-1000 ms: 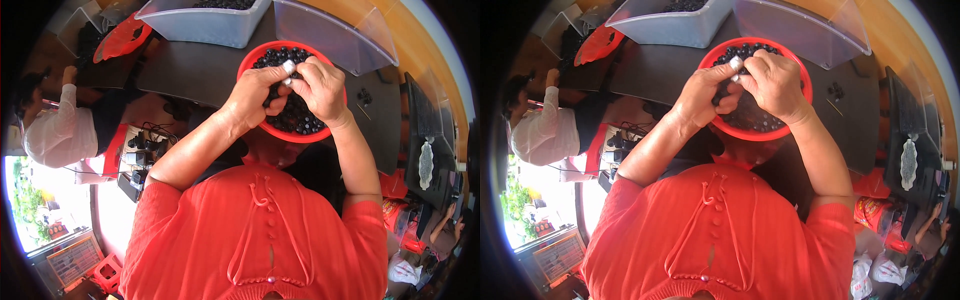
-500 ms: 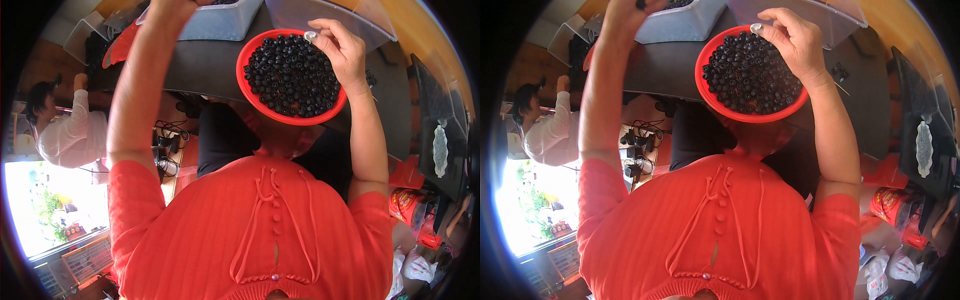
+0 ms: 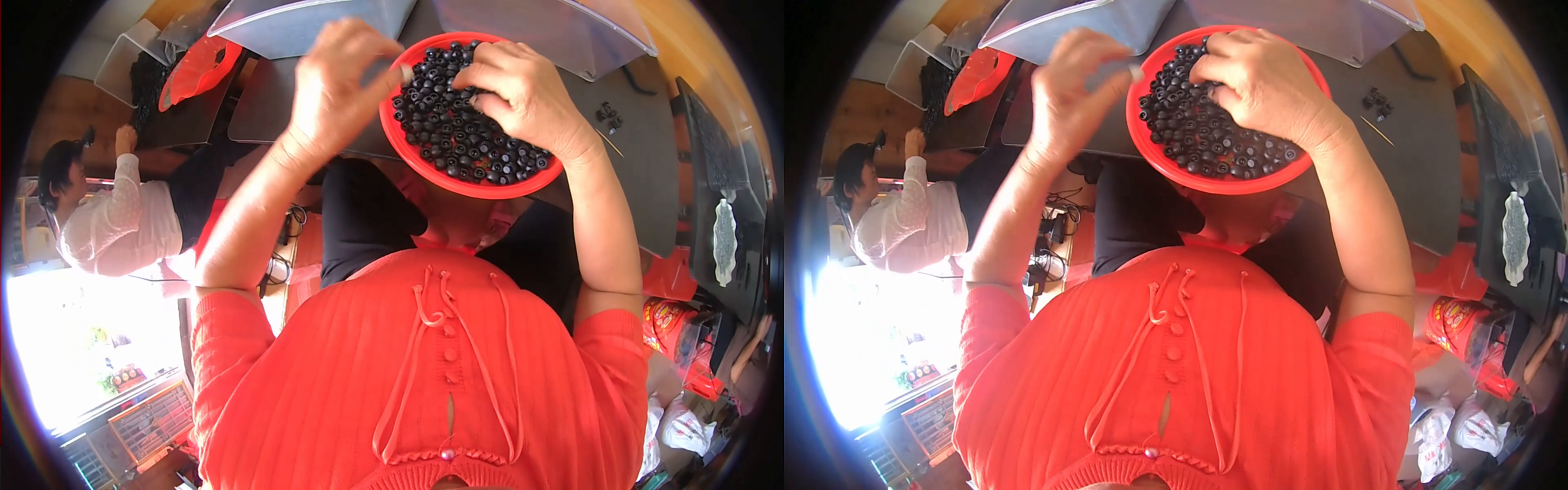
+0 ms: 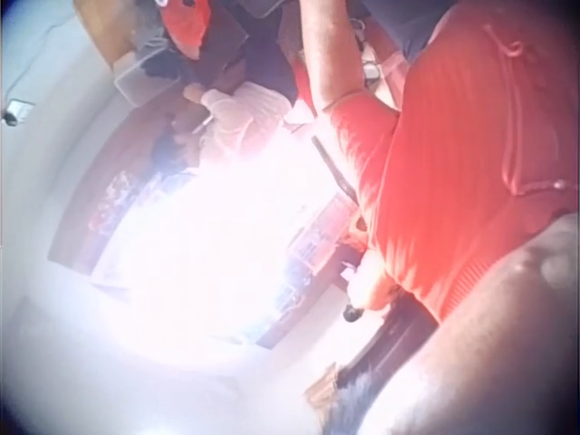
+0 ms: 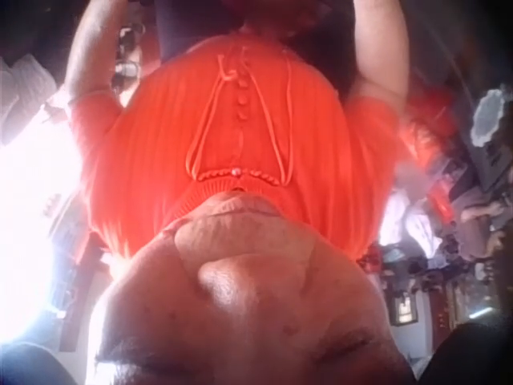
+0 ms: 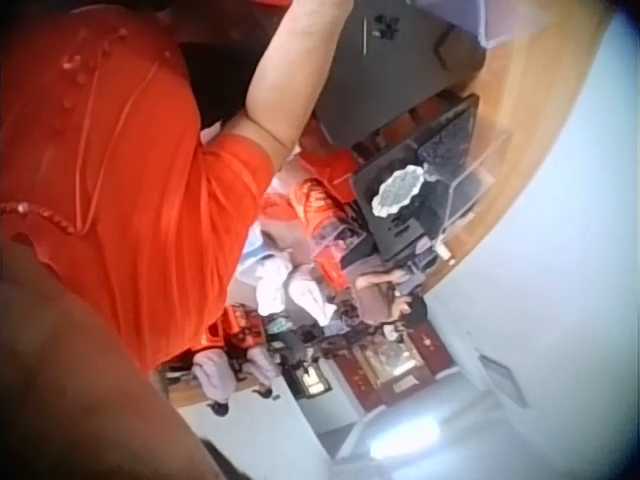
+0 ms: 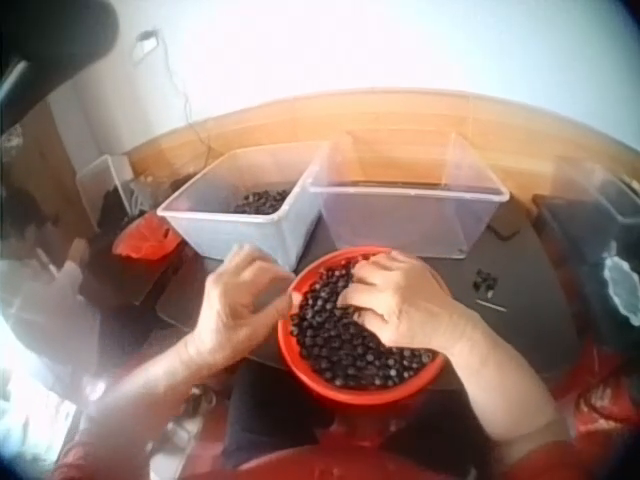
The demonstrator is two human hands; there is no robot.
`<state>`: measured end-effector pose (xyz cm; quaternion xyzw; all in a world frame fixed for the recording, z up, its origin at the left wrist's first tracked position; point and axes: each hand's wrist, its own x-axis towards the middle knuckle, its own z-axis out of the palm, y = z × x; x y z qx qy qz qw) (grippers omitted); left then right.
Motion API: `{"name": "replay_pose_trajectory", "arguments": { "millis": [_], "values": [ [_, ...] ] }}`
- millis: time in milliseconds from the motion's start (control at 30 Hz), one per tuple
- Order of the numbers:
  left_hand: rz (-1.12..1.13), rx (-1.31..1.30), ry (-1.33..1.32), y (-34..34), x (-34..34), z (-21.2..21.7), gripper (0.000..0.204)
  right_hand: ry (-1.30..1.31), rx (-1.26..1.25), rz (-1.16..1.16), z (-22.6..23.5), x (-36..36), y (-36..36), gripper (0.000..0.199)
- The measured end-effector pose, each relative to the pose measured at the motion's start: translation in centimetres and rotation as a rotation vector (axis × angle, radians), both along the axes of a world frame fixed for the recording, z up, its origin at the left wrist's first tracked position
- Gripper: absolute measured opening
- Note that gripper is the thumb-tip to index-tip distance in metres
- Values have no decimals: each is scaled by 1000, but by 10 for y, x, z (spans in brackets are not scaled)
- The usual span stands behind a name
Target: The person assembles small black components by hand, taking them from a red bowl and inserting pieces of white material into them.
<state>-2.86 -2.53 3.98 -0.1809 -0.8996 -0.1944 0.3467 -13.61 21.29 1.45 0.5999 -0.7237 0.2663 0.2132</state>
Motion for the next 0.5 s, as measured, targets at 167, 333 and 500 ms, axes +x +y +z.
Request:
{"name": "replay_pose_trajectory", "arguments": {
  "millis": [167,333,500],
  "values": [
    [-21,-10,-126,11,8,-27,18,6,145,-35,-12,-1,-6,20],
    [-64,-296,-94,20,-4,-29,21,-20,281,-163,-8,-3,-1,19],
    [-77,-313,-228,19,-17,-36,21,-25,262,-214,-7,-4,1,17]
  ]
}}
